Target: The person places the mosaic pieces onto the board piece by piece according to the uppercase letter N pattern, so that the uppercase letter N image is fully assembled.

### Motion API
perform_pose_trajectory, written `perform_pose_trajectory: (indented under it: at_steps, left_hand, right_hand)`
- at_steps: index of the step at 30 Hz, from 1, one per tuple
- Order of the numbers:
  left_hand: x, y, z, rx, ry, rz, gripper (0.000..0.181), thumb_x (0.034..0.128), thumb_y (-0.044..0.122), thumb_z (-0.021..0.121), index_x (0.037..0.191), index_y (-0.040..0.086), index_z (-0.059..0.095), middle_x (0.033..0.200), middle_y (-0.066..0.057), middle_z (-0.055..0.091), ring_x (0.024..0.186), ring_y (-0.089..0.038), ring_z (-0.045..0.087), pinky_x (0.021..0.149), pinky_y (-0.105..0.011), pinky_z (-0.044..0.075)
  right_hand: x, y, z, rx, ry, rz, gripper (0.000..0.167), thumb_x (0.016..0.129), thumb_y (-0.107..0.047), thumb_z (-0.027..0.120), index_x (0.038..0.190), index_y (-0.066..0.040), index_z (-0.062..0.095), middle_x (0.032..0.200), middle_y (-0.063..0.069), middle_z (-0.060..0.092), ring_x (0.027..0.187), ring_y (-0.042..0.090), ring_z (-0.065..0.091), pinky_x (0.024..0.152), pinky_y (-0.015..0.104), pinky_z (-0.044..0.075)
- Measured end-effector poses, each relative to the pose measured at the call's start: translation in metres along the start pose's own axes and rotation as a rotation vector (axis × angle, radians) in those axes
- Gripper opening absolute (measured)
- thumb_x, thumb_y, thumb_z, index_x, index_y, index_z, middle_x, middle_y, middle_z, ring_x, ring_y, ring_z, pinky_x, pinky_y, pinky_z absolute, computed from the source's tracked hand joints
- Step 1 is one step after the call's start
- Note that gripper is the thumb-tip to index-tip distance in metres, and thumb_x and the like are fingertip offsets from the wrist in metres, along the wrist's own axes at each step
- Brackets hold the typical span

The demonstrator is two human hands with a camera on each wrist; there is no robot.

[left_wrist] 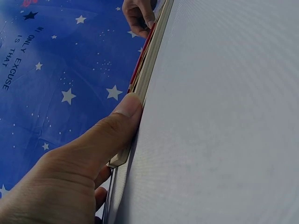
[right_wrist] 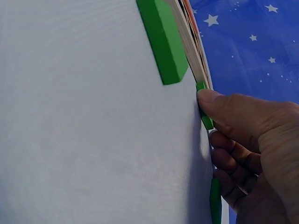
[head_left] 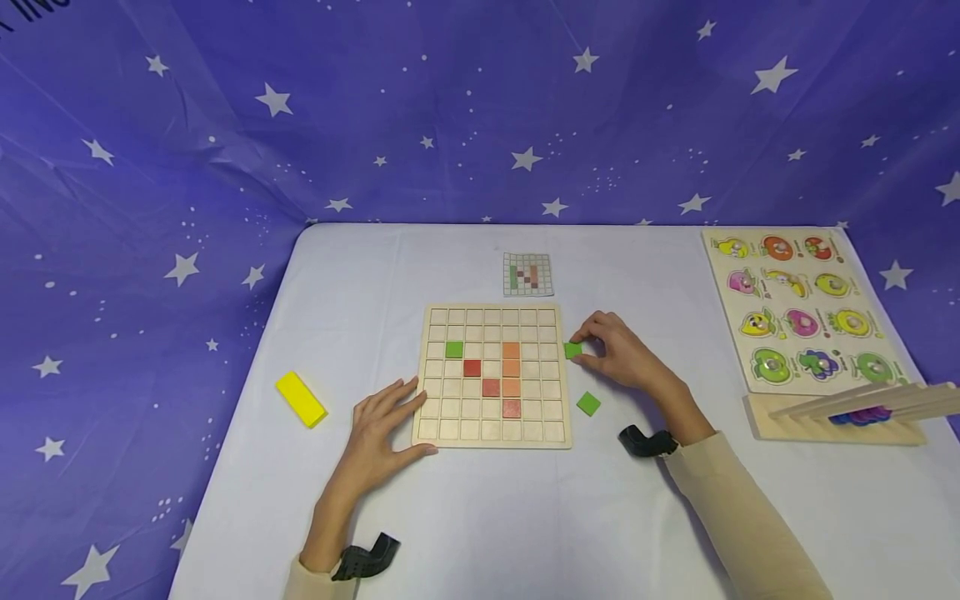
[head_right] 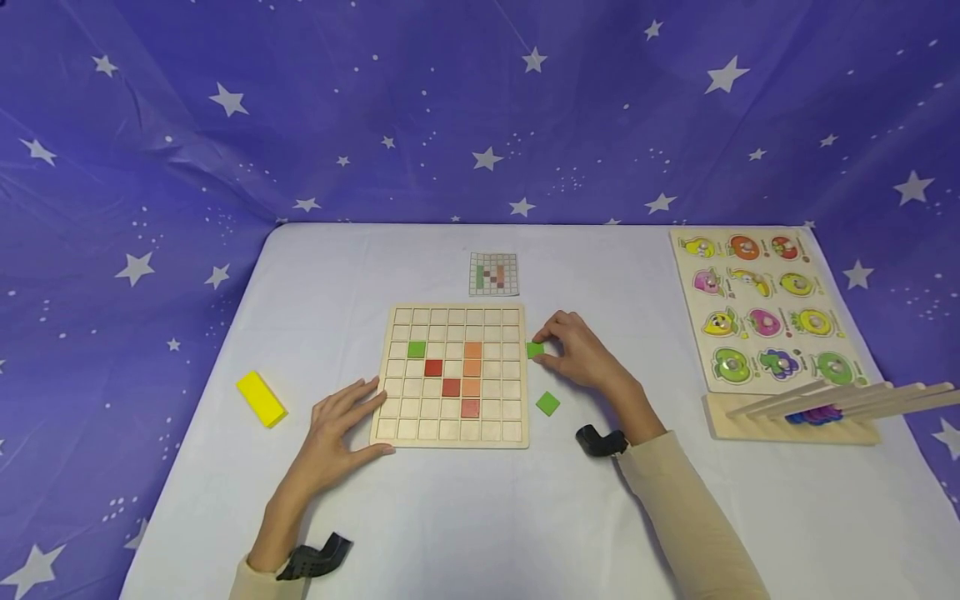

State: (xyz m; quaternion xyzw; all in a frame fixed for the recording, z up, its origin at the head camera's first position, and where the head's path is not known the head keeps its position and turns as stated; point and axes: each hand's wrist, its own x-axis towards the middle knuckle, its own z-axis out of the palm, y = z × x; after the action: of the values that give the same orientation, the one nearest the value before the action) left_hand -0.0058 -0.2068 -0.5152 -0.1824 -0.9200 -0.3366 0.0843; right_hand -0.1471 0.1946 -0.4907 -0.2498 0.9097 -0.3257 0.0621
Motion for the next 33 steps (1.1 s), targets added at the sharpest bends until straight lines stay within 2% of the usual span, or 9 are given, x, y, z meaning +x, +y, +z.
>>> perform_pose_trajectory:
  at_steps: [13,22,33]
  left_hand:
    - [0.000,-0.001,0.001,-0.001,0.006,0.007,0.084,0.0619,0.038,0.091,0.136,0.013,0.059,0.149,-0.008,0.049,0.138,-0.032,0.040,0.101,-0.047,0.025]
    - [-0.001,-0.002,0.001,-0.006,0.011,0.010,0.084,0.0617,0.037,0.091,0.135,0.012,0.060,0.148,-0.008,0.049,0.138,-0.032,0.040,0.101,-0.048,0.025]
    - [0.000,-0.001,0.001,-0.003,0.010,0.010,0.084,0.0610,0.037,0.092,0.135,0.012,0.060,0.149,-0.008,0.049,0.138,-0.032,0.040,0.100,-0.047,0.025]
  right_hand:
    - [-0.001,0.000,0.000,-0.001,0.051,-0.045,0.023,0.077,-0.014,0.083,0.096,-0.009,0.071,0.100,0.003,0.062,0.102,0.023,0.054,0.093,0.044,0.042]
    - [0.006,-0.026,-0.004,0.038,0.071,-0.085,0.023,0.078,-0.013,0.082,0.097,-0.009,0.071,0.100,0.002,0.062,0.100,0.021,0.053,0.091,0.042,0.043]
    - [0.027,-0.057,0.011,0.090,0.074,-0.131,0.025,0.076,-0.017,0.085,0.096,-0.010,0.072,0.099,0.001,0.062,0.096,0.019,0.050,0.088,0.040,0.044]
